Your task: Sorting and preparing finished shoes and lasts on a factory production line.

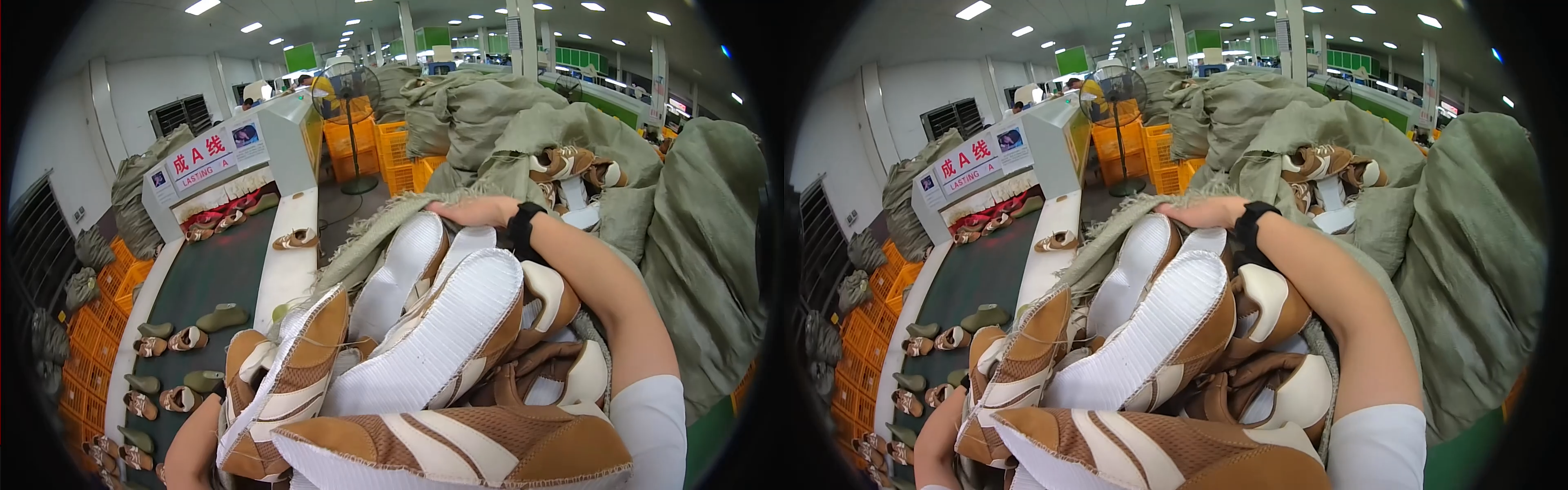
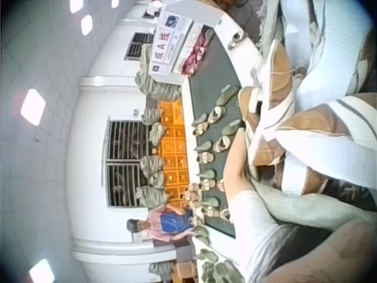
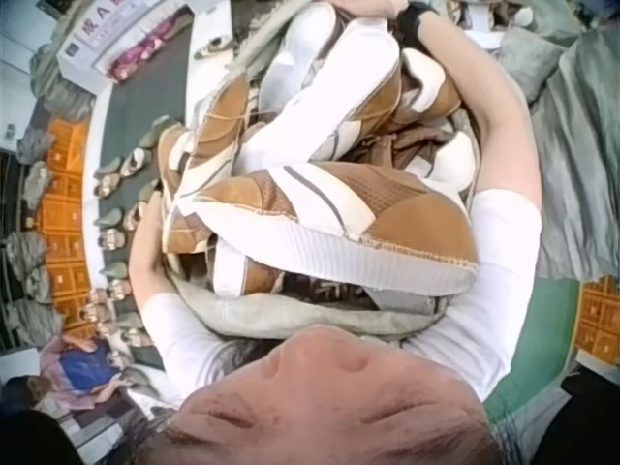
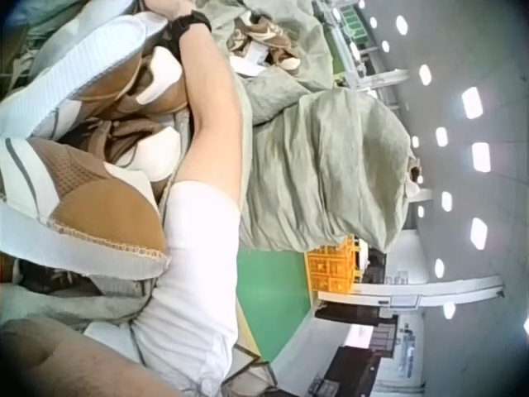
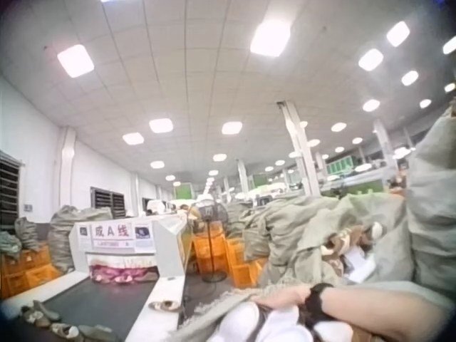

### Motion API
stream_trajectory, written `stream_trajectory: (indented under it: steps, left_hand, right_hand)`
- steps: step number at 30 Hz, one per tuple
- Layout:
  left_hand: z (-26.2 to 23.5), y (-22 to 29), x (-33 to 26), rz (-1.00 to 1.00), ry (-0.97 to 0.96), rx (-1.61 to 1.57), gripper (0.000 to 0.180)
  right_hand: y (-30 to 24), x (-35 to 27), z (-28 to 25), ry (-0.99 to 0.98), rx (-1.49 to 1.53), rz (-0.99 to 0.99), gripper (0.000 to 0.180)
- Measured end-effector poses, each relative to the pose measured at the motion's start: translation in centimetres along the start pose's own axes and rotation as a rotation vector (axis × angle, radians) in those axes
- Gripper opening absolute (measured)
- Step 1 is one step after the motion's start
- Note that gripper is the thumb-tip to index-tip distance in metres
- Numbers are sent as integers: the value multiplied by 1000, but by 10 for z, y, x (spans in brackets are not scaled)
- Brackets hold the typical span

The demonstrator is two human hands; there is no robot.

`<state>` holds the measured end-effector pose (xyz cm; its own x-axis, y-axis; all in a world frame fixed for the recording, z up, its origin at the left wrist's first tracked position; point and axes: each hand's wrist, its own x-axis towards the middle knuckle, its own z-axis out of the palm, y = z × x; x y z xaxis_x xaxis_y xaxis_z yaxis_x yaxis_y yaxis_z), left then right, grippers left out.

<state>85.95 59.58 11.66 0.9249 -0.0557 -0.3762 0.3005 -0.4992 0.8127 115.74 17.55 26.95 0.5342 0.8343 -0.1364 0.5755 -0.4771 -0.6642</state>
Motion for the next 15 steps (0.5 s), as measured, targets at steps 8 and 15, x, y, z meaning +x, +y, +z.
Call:
stream_trajectory:
  steps: [8,15]
  left_hand:
    - [2,-3,-11,3,-12,46,44]
    - [10,-3,-3,41,-61,86,44]
  right_hand:
    - [-15,2,-3,51,-299,187,77]
    - [51,11,6,-60,-448,-322,60]
